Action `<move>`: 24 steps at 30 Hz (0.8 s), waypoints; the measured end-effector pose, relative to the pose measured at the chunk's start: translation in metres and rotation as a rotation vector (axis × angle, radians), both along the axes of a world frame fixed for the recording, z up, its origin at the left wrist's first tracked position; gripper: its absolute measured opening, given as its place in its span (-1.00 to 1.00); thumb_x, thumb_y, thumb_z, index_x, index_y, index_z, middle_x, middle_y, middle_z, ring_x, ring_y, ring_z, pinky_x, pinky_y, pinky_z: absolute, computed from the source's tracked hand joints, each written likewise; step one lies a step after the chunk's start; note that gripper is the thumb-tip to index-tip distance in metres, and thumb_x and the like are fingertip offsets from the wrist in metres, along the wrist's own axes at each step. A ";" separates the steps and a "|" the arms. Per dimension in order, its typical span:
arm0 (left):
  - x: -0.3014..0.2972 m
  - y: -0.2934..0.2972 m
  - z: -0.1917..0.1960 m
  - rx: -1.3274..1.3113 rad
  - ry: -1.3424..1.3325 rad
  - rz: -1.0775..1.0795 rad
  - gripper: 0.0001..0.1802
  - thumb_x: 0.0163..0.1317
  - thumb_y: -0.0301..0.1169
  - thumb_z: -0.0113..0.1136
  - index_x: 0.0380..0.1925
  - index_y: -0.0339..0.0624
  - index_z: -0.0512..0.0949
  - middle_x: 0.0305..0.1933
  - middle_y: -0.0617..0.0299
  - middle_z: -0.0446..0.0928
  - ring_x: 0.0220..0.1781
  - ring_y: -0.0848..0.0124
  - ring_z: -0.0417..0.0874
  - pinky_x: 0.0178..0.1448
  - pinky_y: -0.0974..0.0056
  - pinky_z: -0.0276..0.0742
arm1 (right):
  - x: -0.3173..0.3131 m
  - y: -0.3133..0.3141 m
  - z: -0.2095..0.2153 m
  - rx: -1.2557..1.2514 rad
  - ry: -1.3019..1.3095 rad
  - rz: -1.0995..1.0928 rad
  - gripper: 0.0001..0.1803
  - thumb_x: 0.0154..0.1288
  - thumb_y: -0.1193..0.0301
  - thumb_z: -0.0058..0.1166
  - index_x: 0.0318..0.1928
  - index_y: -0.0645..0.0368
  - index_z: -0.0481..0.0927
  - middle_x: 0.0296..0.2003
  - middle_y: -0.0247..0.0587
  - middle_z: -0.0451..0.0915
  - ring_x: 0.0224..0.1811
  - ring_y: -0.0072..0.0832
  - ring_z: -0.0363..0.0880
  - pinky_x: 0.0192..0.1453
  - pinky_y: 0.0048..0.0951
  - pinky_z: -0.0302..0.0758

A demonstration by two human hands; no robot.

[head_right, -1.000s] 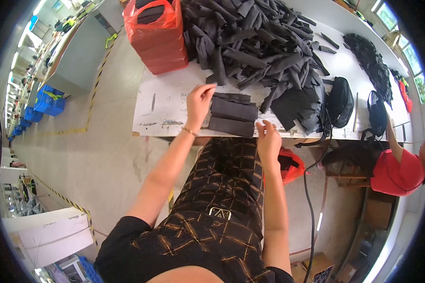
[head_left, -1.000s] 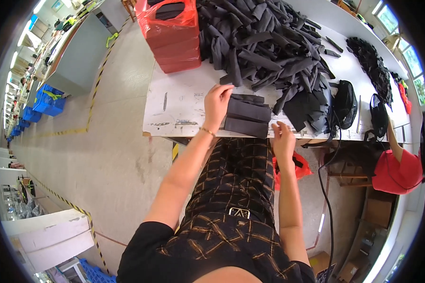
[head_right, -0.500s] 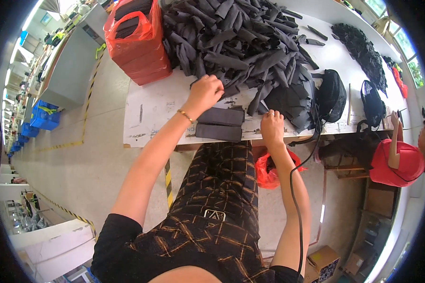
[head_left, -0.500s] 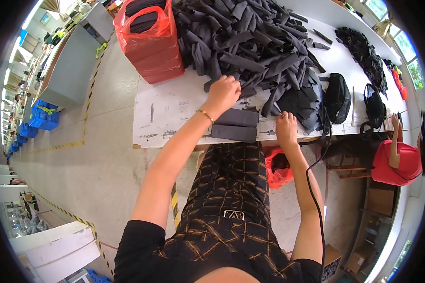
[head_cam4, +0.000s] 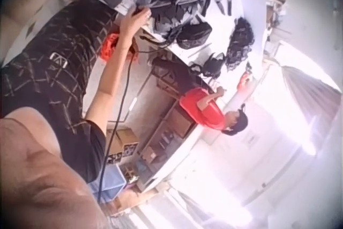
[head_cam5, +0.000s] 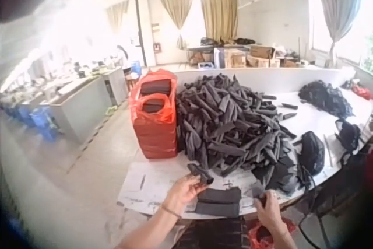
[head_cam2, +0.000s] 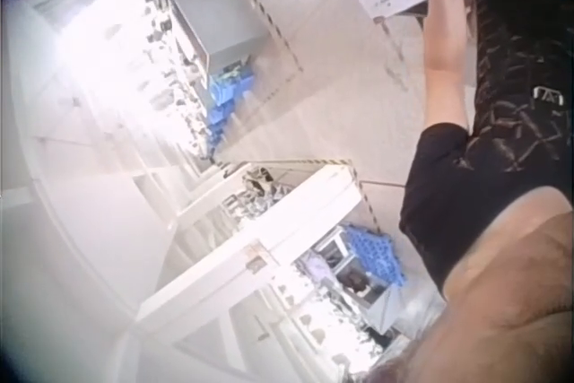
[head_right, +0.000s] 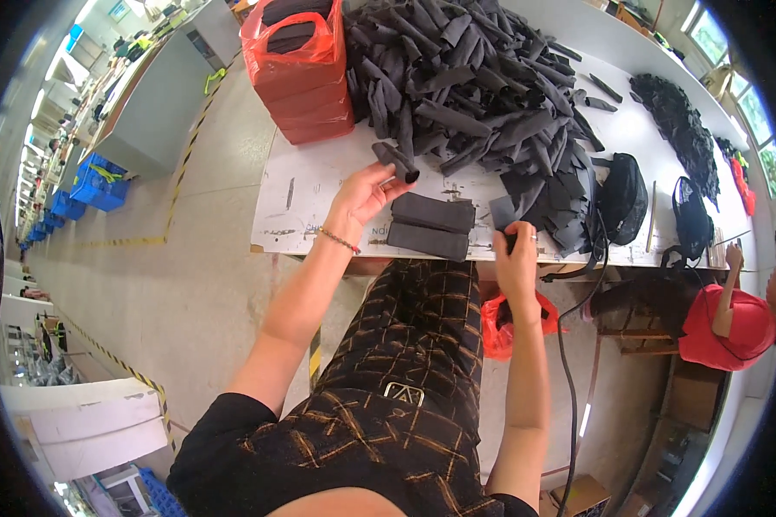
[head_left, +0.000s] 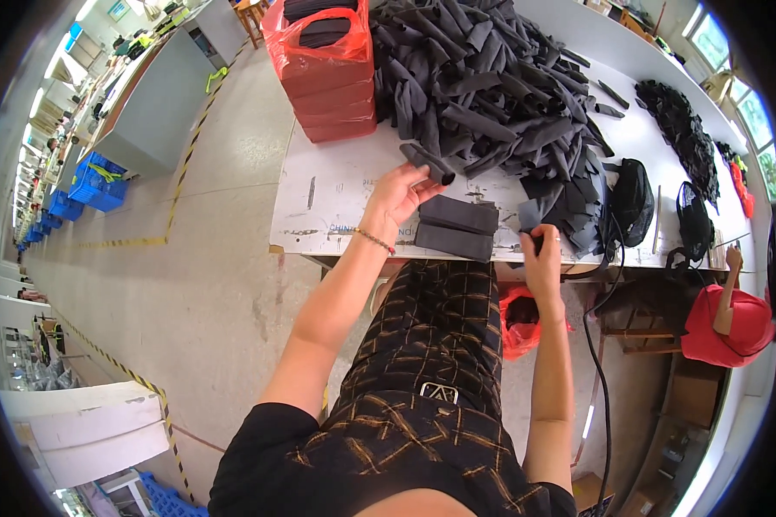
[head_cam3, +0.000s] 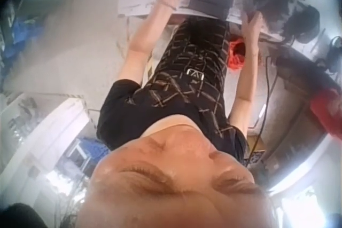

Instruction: Assembling grey foam or fabric padding components at a workbench.

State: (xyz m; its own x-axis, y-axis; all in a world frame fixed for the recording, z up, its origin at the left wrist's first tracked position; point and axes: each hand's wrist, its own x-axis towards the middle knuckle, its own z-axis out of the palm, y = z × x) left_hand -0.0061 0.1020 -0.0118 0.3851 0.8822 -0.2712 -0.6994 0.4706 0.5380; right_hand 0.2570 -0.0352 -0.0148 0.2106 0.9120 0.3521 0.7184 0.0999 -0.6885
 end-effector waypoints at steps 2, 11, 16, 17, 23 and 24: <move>-0.004 -0.005 -0.013 0.019 0.085 0.047 -0.83 0.27 -0.64 0.06 -0.13 -0.39 0.48 -0.08 -0.01 0.57 -0.04 0.17 0.64 0.08 0.09 0.66 | -0.023 -0.003 0.011 -0.069 0.062 -0.013 -0.75 0.26 0.47 0.13 -0.21 0.29 0.33 -0.36 0.01 0.39 -0.30 -0.02 0.41 -0.18 -0.20 0.37; -0.008 -0.020 -0.014 0.035 0.156 0.028 -0.59 0.17 -0.78 0.02 0.04 -0.35 0.47 -0.04 -0.04 0.58 0.00 0.17 0.64 0.12 0.09 0.63 | -0.047 -0.011 0.022 0.097 0.048 0.131 -0.58 0.25 0.42 0.19 0.09 0.22 0.45 -0.18 0.05 0.53 -0.13 0.00 0.50 -0.04 -0.25 0.46; -0.009 -0.025 -0.010 0.086 0.216 0.083 -0.66 0.20 -0.68 0.12 0.01 -0.31 0.49 -0.14 0.04 0.62 -0.04 0.27 0.65 0.08 0.14 0.62 | -0.054 -0.017 0.035 0.004 0.116 0.151 -0.53 0.20 0.46 0.22 0.13 0.21 0.47 -0.17 0.00 0.51 -0.15 -0.09 0.51 -0.03 -0.32 0.44; -0.010 -0.025 -0.009 0.087 0.215 0.085 -0.66 0.20 -0.68 0.12 0.01 -0.31 0.49 -0.14 0.04 0.62 -0.04 0.27 0.65 0.08 0.14 0.62 | -0.055 -0.017 0.035 -0.001 0.158 0.147 -0.53 0.18 0.48 0.24 0.12 0.21 0.48 -0.16 -0.02 0.50 -0.15 -0.13 0.51 -0.02 -0.34 0.44; -0.017 -0.030 0.001 0.016 0.217 0.042 -0.80 0.18 -0.53 0.26 -0.17 -0.25 0.54 -0.24 0.19 0.62 -0.28 0.44 0.64 -0.20 0.33 0.58 | -0.058 -0.020 0.039 0.055 0.155 0.188 -0.54 0.09 0.51 0.30 0.05 0.21 0.56 -0.12 -0.15 0.46 -0.08 -0.23 0.45 0.05 -0.39 0.40; -0.017 -0.032 0.001 -0.019 0.133 0.050 -0.80 0.21 -0.52 0.25 -0.17 -0.26 0.54 -0.22 0.16 0.62 -0.25 0.40 0.65 -0.15 0.28 0.61 | -0.059 -0.020 0.042 0.056 0.157 0.187 -0.54 0.09 0.51 0.30 0.05 0.21 0.56 -0.12 -0.15 0.46 -0.08 -0.23 0.45 0.05 -0.39 0.40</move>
